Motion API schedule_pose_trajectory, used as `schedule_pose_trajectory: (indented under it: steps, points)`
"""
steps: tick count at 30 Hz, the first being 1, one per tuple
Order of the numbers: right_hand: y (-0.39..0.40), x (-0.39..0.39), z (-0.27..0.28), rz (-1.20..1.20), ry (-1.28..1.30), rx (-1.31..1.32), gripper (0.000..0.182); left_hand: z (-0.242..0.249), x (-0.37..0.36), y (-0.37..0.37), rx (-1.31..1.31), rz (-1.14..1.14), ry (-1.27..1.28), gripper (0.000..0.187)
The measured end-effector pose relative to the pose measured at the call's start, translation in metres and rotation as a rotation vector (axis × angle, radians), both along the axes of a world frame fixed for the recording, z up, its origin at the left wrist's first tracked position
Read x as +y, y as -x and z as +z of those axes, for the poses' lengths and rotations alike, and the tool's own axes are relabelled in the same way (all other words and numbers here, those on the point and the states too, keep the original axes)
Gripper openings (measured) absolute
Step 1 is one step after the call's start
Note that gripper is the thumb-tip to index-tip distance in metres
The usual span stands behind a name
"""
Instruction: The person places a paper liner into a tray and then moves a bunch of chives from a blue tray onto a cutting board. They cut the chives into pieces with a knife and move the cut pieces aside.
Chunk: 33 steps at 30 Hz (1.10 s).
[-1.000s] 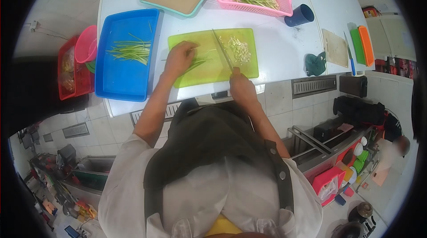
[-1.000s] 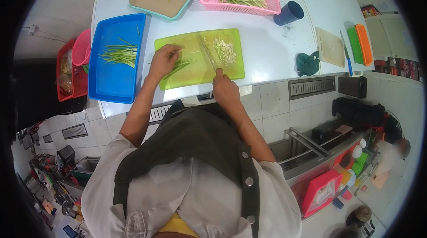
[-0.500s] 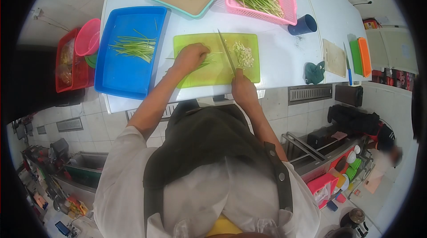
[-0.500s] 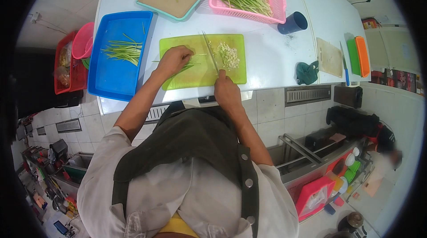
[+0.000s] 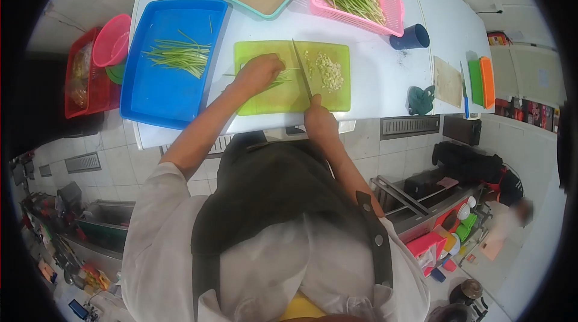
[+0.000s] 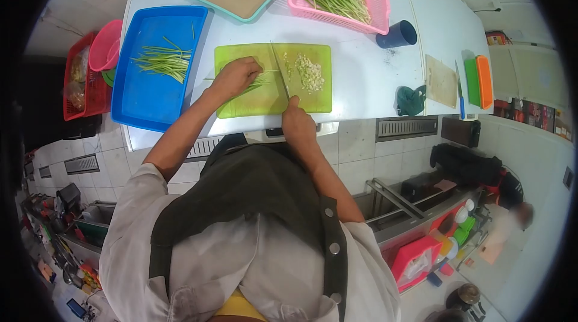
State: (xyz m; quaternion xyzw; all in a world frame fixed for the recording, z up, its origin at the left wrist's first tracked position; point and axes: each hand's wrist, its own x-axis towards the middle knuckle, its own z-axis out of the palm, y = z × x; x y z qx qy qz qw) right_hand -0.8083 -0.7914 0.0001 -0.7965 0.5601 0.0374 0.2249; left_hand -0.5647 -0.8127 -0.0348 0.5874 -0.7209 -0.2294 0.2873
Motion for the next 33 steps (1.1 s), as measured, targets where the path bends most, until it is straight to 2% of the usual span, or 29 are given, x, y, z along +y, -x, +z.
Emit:
schedule_pose_trajectory:
  steps: [3, 6, 9, 12, 15, 18, 21, 24, 27, 30, 33]
  points:
    - [0.000, -0.013, -0.001, 0.125, 0.067, 0.006, 0.016, -0.003, 0.000, -0.001, -0.065, -0.023, -0.017, 0.016]
    - [-0.008, -0.016, 0.033, 0.169, 0.029, 0.037, 0.020, -0.004, 0.000, -0.002, -0.037, -0.034, -0.005, 0.017]
    - [-0.005, -0.005, 0.027, 0.086, -0.013, 0.007, 0.022, -0.005, 0.000, -0.001, -0.068, -0.022, -0.029, 0.018]
    - [-0.012, 0.001, 0.000, 0.053, 0.048, 0.072, 0.024, 0.001, 0.002, -0.001, -0.054, -0.022, -0.060, 0.018]
    - [-0.010, -0.015, 0.022, 0.164, 0.050, 0.013, 0.024, 0.003, 0.001, -0.001, -0.087, -0.034, -0.060, 0.017]
    - [-0.007, -0.015, 0.046, 0.178, 0.003, 0.016, 0.024, -0.007, 0.001, 0.000, -0.070, -0.013, -0.034, 0.017]
    - [-0.006, -0.002, 0.004, 0.074, 0.018, -0.038, 0.022, 0.002, 0.003, 0.000, -0.058, -0.022, -0.035, 0.017]
    - [-0.010, -0.013, 0.001, 0.139, 0.052, -0.048, 0.021, -0.002, 0.003, 0.000, -0.052, -0.019, -0.027, 0.016]
    - [-0.011, -0.018, 0.045, 0.209, 0.029, -0.007, 0.019, -0.003, 0.001, -0.001, -0.067, -0.036, -0.027, 0.017]
    - [-0.010, -0.002, 0.024, 0.100, -0.018, -0.056, 0.017, -0.005, 0.002, -0.001, -0.031, -0.034, -0.004, 0.017]
    - [-0.015, -0.009, 0.002, 0.116, -0.004, -0.024, 0.017, -0.006, 0.003, 0.001, -0.040, -0.015, -0.027, 0.018]
